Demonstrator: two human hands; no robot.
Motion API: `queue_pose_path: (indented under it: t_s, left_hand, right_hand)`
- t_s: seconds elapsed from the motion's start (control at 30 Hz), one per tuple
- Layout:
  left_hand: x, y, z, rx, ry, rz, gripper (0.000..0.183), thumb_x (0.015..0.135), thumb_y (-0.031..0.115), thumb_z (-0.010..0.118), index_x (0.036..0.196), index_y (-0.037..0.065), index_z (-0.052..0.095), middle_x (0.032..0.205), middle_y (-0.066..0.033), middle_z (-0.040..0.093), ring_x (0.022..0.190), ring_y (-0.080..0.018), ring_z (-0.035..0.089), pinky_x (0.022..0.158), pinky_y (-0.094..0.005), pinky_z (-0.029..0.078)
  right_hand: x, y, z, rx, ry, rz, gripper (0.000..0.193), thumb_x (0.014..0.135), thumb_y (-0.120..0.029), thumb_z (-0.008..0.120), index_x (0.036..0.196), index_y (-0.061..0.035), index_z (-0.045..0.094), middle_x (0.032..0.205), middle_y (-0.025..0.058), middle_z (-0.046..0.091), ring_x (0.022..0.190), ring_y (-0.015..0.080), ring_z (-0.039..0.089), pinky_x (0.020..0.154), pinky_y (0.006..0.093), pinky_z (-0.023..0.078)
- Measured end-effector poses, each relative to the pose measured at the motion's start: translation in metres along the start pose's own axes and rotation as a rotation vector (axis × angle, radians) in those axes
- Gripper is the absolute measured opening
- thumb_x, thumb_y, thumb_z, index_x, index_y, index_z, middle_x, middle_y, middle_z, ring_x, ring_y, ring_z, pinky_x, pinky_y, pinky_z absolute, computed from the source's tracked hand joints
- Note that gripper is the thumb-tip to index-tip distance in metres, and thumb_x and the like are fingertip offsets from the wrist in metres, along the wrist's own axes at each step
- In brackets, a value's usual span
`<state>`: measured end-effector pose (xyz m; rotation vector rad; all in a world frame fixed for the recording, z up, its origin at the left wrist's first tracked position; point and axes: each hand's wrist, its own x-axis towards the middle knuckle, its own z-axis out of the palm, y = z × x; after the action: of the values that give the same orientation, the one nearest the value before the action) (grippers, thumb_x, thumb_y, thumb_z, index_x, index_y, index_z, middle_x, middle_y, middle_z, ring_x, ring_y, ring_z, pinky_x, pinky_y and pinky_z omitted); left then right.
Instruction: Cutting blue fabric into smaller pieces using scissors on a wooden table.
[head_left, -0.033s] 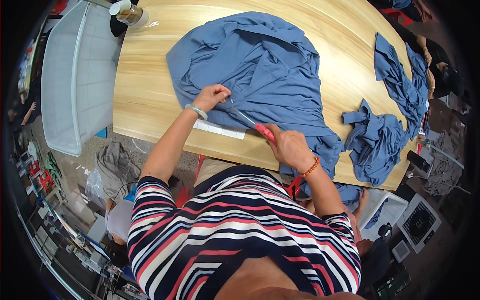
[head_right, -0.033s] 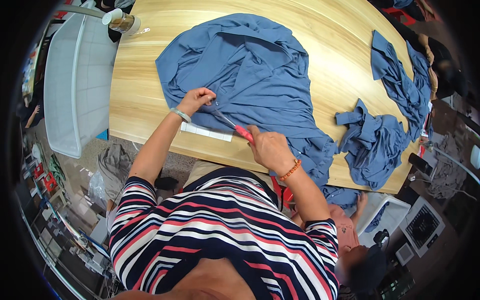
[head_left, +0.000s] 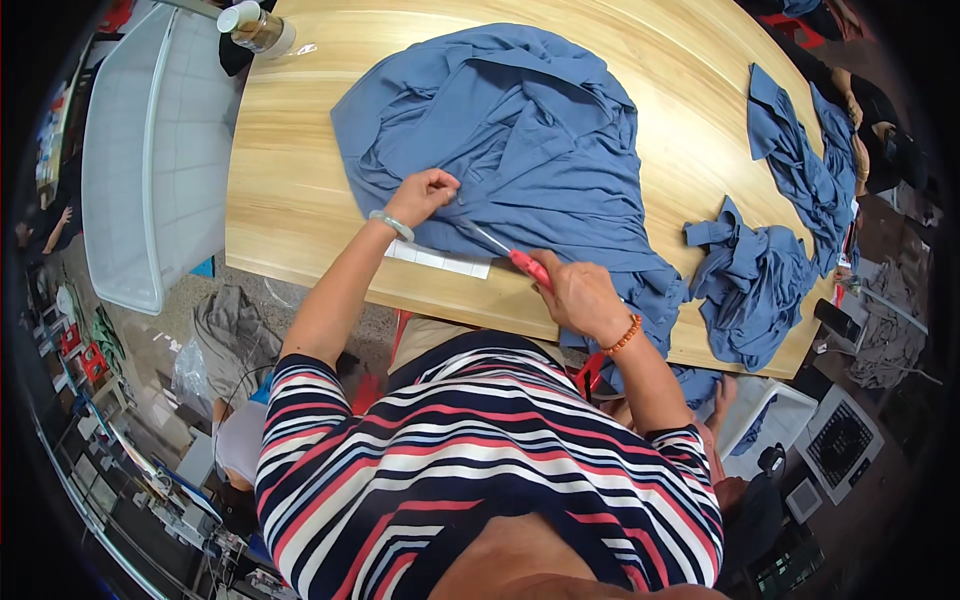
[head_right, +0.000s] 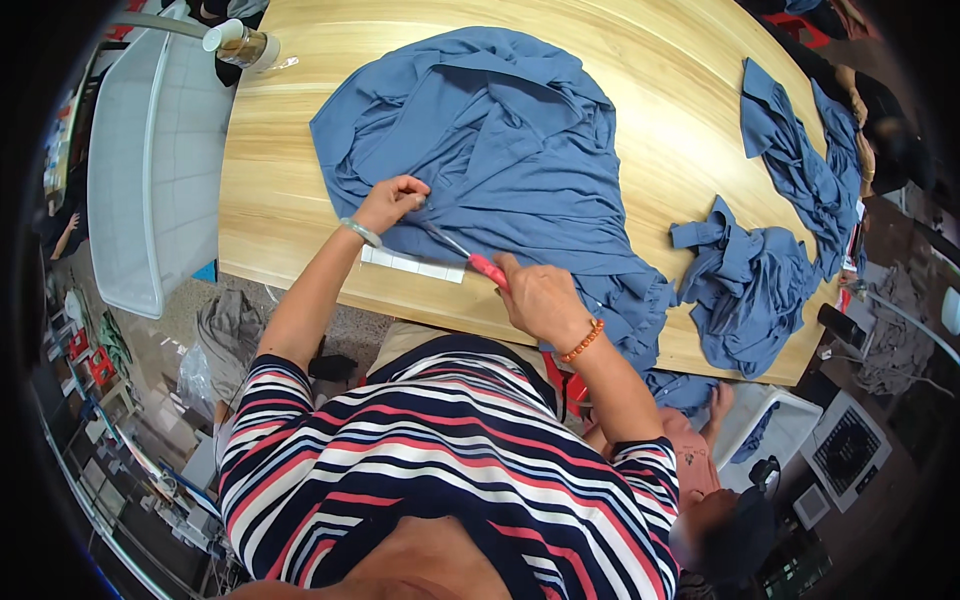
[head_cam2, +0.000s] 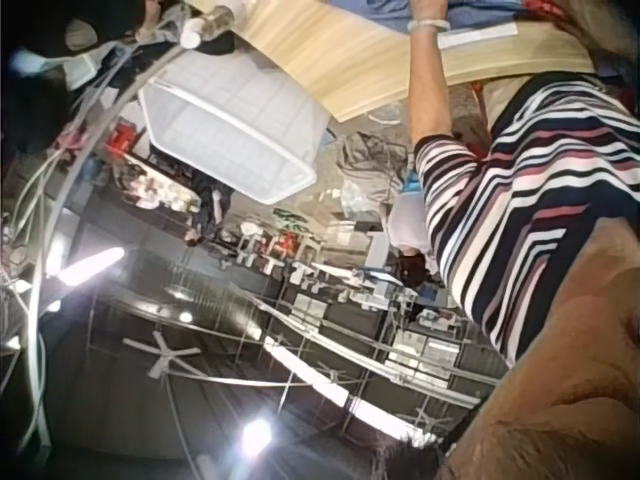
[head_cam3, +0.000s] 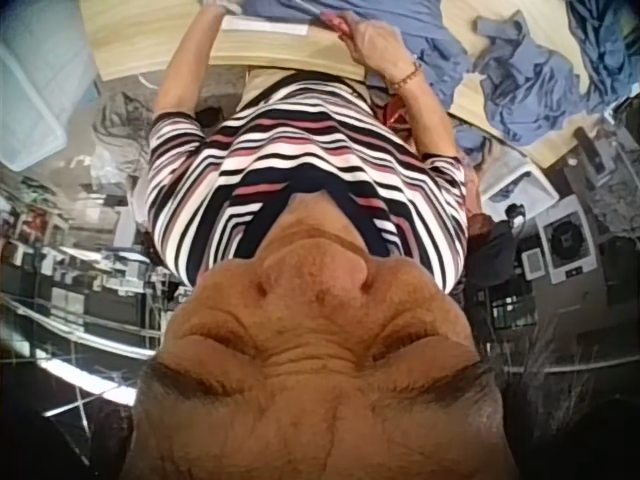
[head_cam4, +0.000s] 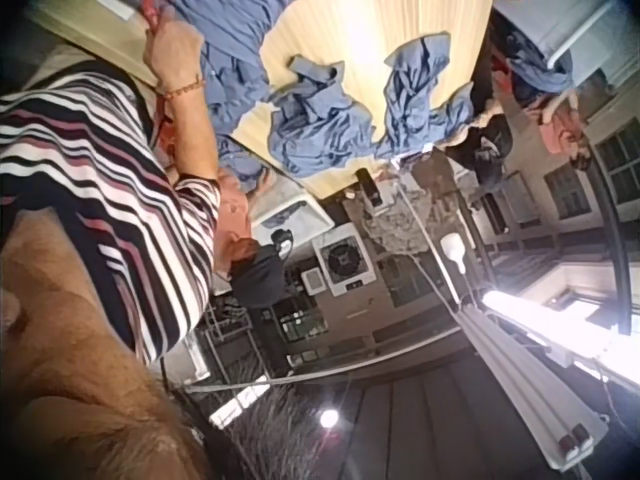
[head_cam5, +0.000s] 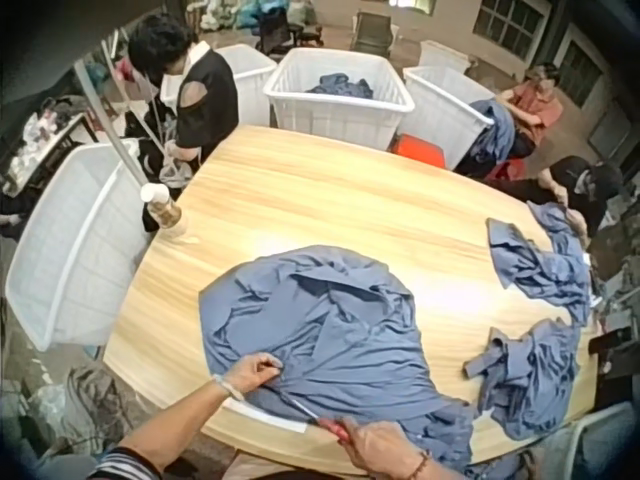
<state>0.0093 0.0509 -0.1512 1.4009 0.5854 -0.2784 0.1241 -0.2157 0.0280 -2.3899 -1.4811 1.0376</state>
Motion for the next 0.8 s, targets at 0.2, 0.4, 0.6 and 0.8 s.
queue_pose_path:
  t_s: [0.2, 0.4, 0.6, 0.8]
  left_hand:
    - [-0.033, 0.041, 0.01, 0.941, 0.12, 0.272, 0.033, 0.077, 0.015, 0.071, 0.104, -0.001, 0.061, 0.086, -0.0124, 0.063, 0.082, -0.0286, 0.061, 0.073, -0.0327, 0.047]
    - [-0.022, 0.029, -0.002, 0.545, -0.012, 0.095, 0.021, 0.082, 0.015, 0.067, 0.089, -0.005, 0.064, 0.074, -0.0122, 0.06, 0.067, -0.0194, 0.057, 0.062, -0.0304, 0.044]
    - [-0.028, 0.035, 0.002, 0.572, 0.071, 0.05, 0.02, 0.08, 0.016, 0.067, 0.088, -0.003, 0.066, 0.077, -0.015, 0.063, 0.069, -0.0278, 0.061, 0.066, -0.0342, 0.047]
    - [-0.013, 0.07, 0.071, 1.024, 0.48, 0.549, 0.056, 0.069, 0.019, 0.077, 0.12, 0.01, 0.055, 0.107, -0.0103, 0.055, 0.094, -0.0302, 0.054, 0.077, -0.0409, 0.043]
  right_hand:
    - [-0.011, 0.014, 0.019, 0.06, 0.165, 0.034, 0.038, 0.086, -0.022, 0.061, 0.121, -0.011, 0.052, 0.072, 0.0181, 0.064, 0.068, 0.0358, 0.063, 0.06, 0.0443, 0.049]
    - [-0.011, 0.001, 0.011, 0.048, 0.043, 0.114, 0.035, 0.086, -0.021, 0.061, 0.117, -0.0095, 0.053, 0.07, 0.0177, 0.063, 0.066, 0.0359, 0.063, 0.058, 0.0444, 0.048]
    - [-0.016, 0.004, 0.007, 0.147, 0.086, 0.043, 0.028, 0.086, -0.018, 0.059, 0.111, -0.0066, 0.054, 0.07, 0.0178, 0.064, 0.066, 0.0359, 0.064, 0.058, 0.0445, 0.049]
    - [-0.035, 0.027, 0.006, 0.209, 0.299, 0.166, 0.031, 0.085, -0.018, 0.062, 0.115, -0.0101, 0.055, 0.075, 0.0189, 0.063, 0.073, 0.0374, 0.063, 0.063, 0.0454, 0.048]
